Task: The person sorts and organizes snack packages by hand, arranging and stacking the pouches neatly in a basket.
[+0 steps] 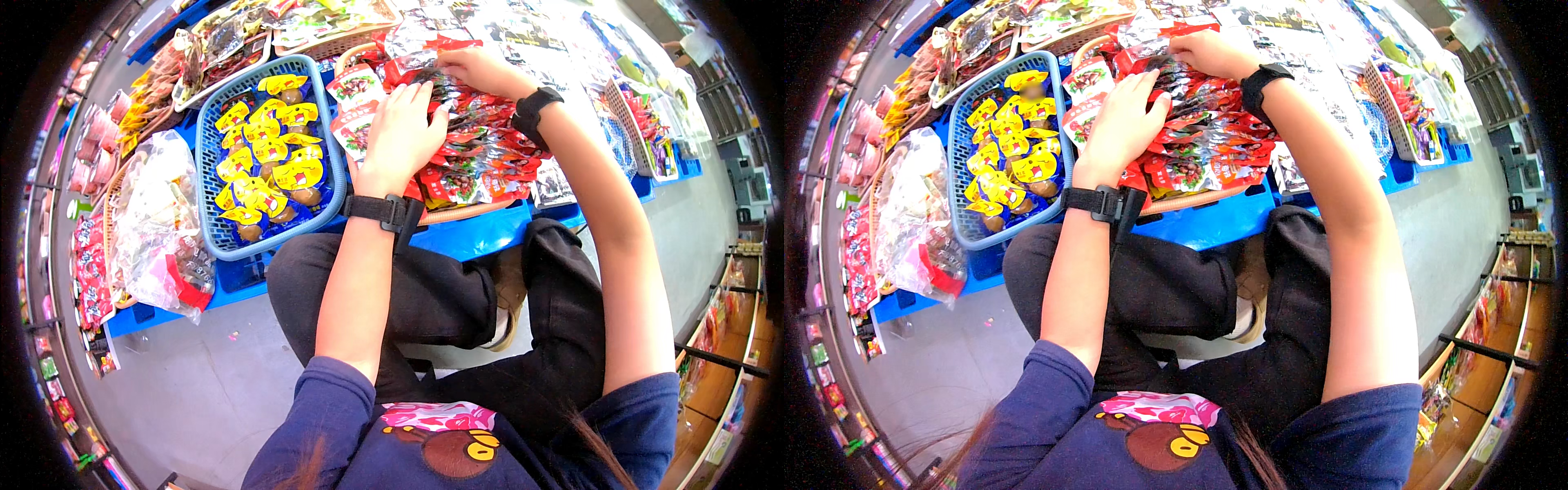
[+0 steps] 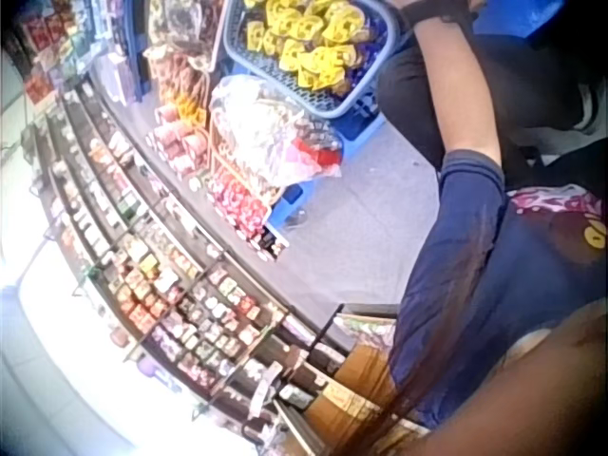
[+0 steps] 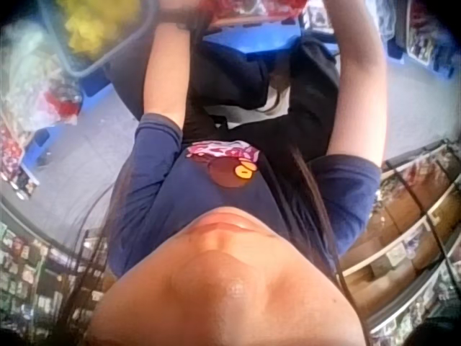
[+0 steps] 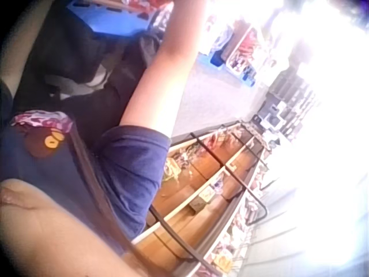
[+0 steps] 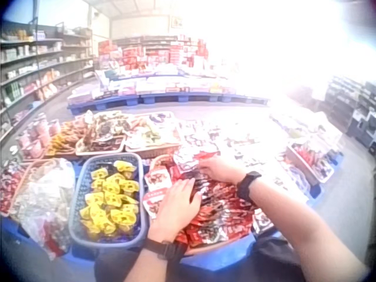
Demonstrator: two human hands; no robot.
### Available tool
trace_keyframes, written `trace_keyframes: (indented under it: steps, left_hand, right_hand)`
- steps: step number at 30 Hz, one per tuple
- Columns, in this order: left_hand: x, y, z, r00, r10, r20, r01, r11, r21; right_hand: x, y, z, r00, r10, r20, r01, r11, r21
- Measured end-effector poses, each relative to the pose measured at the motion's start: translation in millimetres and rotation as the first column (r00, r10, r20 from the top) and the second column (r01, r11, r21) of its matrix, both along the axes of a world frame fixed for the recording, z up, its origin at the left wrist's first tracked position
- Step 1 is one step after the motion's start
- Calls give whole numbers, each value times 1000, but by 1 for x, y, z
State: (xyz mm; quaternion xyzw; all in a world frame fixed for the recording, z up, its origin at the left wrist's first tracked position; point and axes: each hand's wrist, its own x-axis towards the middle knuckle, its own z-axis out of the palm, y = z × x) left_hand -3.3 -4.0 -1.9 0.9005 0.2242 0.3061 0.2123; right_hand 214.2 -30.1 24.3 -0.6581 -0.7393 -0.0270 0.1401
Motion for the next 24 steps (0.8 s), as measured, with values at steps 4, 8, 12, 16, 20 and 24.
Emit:
trace_keyframes:
  steps: [4, 8, 12, 16, 20, 24]
  left_hand:
    - [2, -2, 3, 1000, -18, -24, 18, 999, -30]
    - [-1, -2, 3, 999, -5, -50, 2, 999, -46]
    - [-1, -2, 3, 999, -4, -49, 2, 999, -46]
    - [1, -2, 3, 999, -5, -41, 4, 999, -40]
    - [2, -1, 3, 999, 2, -46, -3, 1000, -20]
    - [-1, -2, 0, 999, 15, -46, -17, 1000, -25]
  right_hand:
    - [12, 3, -8, 997, 74, 1, -74, 992, 107]
    - [9, 5, -14, 998, -35, 48, 32, 997, 64]
    - [7, 5, -14, 997, -81, -19, 81, 997, 12]
    - [6, -1, -9, 1000, -28, 7, 27, 997, 69]
    - [-6, -2, -1, 1000, 13, 25, -16, 993, 119]
    - [-16, -4, -2, 987, -57, 152, 5, 948, 319]
